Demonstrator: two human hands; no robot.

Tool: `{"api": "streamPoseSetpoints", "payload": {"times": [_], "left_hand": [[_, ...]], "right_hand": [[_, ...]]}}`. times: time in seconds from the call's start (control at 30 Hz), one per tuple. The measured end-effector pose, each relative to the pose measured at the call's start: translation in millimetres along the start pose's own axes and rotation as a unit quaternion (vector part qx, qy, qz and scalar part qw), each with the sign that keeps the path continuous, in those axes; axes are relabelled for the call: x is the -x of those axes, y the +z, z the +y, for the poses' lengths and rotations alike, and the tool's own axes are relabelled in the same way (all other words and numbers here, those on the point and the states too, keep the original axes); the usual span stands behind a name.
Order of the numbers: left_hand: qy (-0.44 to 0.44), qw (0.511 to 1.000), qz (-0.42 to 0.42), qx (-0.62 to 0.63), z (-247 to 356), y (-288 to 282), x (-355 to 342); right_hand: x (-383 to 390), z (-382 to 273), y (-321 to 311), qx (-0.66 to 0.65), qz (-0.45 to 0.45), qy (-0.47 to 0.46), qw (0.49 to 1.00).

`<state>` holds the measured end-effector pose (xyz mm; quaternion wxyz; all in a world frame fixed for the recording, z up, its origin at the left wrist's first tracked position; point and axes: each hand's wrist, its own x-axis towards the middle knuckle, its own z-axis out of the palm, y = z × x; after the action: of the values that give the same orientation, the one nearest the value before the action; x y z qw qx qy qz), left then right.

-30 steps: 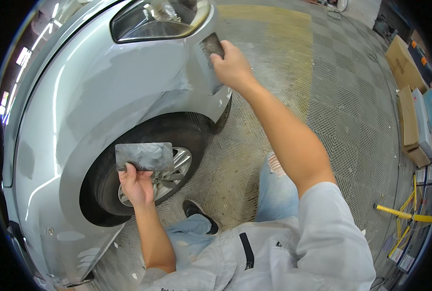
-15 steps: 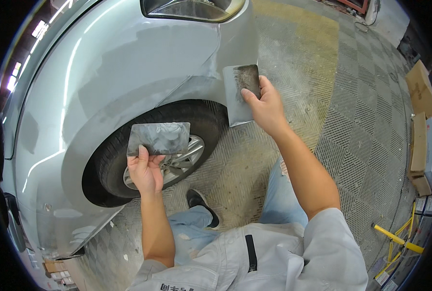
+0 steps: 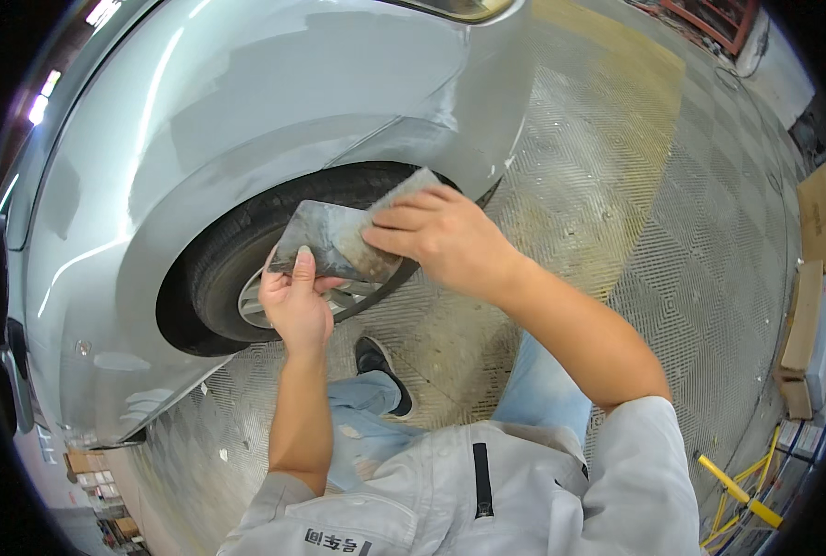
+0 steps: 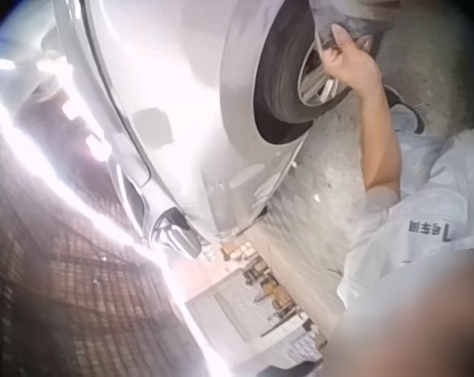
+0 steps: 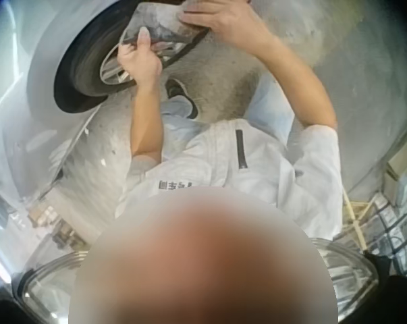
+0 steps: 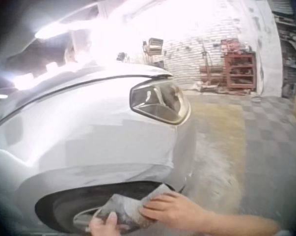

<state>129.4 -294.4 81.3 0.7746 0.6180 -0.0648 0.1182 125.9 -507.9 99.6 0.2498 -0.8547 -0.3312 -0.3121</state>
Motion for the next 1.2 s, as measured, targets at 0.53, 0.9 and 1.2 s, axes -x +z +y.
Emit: {"api": "streamPoseSetpoints", "payload": {"times": [0.53,0.9,1.2], "left_hand": [[-0.101,0.972,-0.06,-0.201,-51,-54,50],[-0.195,0.858,-0.324,-0.347,-194,-38,65],[-0.043,0.871,-0.468,-0.144,-220,33,98]], "right_hand": [[115,20,59,-0.636,0.35,0.503,0.468],[67,16,35,-0.553,0.356,0.347,0.668],[-36,-56,33,0.157,0.288,0.126,0.936]]}}
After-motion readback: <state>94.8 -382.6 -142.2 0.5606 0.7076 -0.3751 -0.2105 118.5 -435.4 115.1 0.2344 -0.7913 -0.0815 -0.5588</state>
